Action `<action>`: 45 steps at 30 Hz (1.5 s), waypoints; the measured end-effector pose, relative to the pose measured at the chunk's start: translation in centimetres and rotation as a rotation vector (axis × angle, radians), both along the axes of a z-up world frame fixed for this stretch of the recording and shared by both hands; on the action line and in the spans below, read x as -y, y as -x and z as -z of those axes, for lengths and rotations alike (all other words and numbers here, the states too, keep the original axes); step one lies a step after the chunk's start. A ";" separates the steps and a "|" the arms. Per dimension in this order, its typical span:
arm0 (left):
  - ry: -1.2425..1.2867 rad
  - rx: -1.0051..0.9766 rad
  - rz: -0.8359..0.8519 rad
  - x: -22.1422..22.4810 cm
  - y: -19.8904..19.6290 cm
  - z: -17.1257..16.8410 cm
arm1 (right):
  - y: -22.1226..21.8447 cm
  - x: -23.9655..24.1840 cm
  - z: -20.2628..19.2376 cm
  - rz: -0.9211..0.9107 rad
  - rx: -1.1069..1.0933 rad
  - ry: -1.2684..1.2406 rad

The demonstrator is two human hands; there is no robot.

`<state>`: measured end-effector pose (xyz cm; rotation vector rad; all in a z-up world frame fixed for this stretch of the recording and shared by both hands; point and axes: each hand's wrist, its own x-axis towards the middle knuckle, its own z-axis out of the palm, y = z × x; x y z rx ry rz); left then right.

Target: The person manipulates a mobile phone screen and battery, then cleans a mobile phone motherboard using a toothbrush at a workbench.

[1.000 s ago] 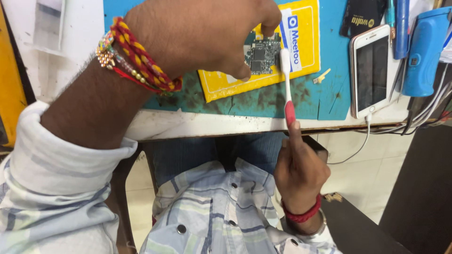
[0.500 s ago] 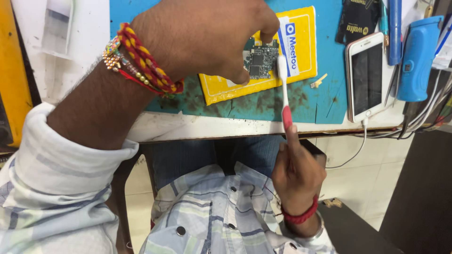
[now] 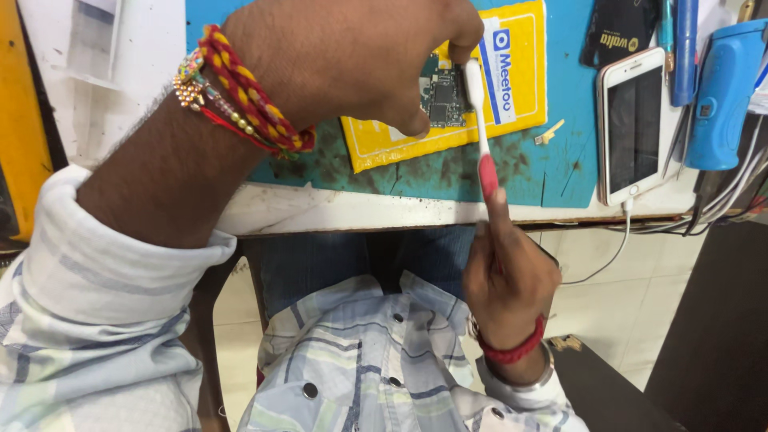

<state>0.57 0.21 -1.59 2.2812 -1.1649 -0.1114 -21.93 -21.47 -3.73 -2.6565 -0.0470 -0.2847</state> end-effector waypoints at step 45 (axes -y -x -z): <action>-0.024 -0.080 0.036 0.4 -0.6 -0.5 | 0.2 1.4 0.0 -0.079 0.074 -0.072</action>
